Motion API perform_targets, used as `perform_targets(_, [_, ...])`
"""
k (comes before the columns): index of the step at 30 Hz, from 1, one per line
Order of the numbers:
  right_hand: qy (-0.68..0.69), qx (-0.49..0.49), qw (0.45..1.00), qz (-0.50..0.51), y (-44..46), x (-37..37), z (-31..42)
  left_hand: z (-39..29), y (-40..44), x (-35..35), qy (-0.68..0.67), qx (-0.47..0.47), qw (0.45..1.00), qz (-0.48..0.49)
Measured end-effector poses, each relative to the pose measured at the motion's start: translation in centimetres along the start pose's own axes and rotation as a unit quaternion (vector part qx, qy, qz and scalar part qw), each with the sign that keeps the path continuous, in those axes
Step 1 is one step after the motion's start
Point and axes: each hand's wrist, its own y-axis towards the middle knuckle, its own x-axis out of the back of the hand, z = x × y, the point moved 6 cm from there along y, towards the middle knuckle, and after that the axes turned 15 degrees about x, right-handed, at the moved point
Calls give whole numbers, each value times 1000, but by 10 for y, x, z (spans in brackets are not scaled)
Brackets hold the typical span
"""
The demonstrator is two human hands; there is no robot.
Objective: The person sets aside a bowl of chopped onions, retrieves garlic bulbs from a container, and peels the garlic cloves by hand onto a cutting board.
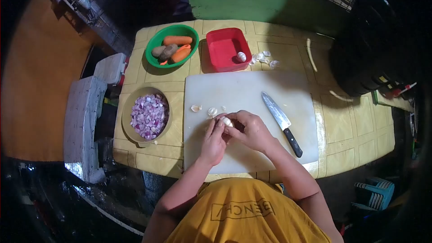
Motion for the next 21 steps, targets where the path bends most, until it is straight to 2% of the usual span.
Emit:
perform_targets(2, [69, -74, 993, 55, -7, -6, -5, -3, -7, 6, 180, -19, 981, -76])
perform_targets(3, [69, -76, 993, 54, -10, -12, -6, -2, -9, 9, 181, -17, 980, -75])
perform_targets(5, [76, -17, 997, 15, -14, -29, -12, -13, -11, 13, 405, -107, 892, -169])
perform_targets(6, [76, -12, 997, 20, -16, -42, -16, -10, -10, 15, 401, -112, 892, -173])
perform_targets(8, [-29, 58, 995, -78, -17, -48, -13, -7, -9, 17, 342, -202, 895, -201])
perform_targets(9, [-27, 63, 995, -73, -15, -48, -9, -5, -5, 20, 338, -206, 895, -205])
perform_targets(11, [122, -105, 986, -41, -21, -55, -19, 2, 1, 35, 286, -187, 912, -226])
perform_targets(12, [123, -104, 986, -41, -19, -55, -16, -3, -3, 31, 299, -205, 903, -229])
perform_targets(13, [209, -146, 964, -71, -20, -56, -18, -9, -5, 30, 299, -205, 903, -229])
perform_targets(14, [292, -187, 932, -101, -21, -58, -21, -9, -2, 36, 264, -123, 929, -228])
perform_targets(15, [292, -188, 932, -102, -21, -56, -23, -8, -3, 38, 225, -39, 947, -225])
perform_targets(16, [356, -203, 907, -97, -20, -56, -27, -11, -5, 33, 179, -7, 966, -187])
perform_targets(17, [418, -215, 878, -93, -19, -56, -31, -12, -3, 39, 179, -8, 966, -185])
perform_targets(19, [420, -223, 876, -83, -23, -52, -50, -13, 5, 39, 33, -18, 998, -57])
perform_targets(20, [424, -213, 874, -105, -24, -49, -57, -13, 4, 42, -30, -17, 998, -56])
perform_targets(21, [427, -204, 871, -127, -25, -46, -59, -10, 5, 49, -29, -17, 998, -54])
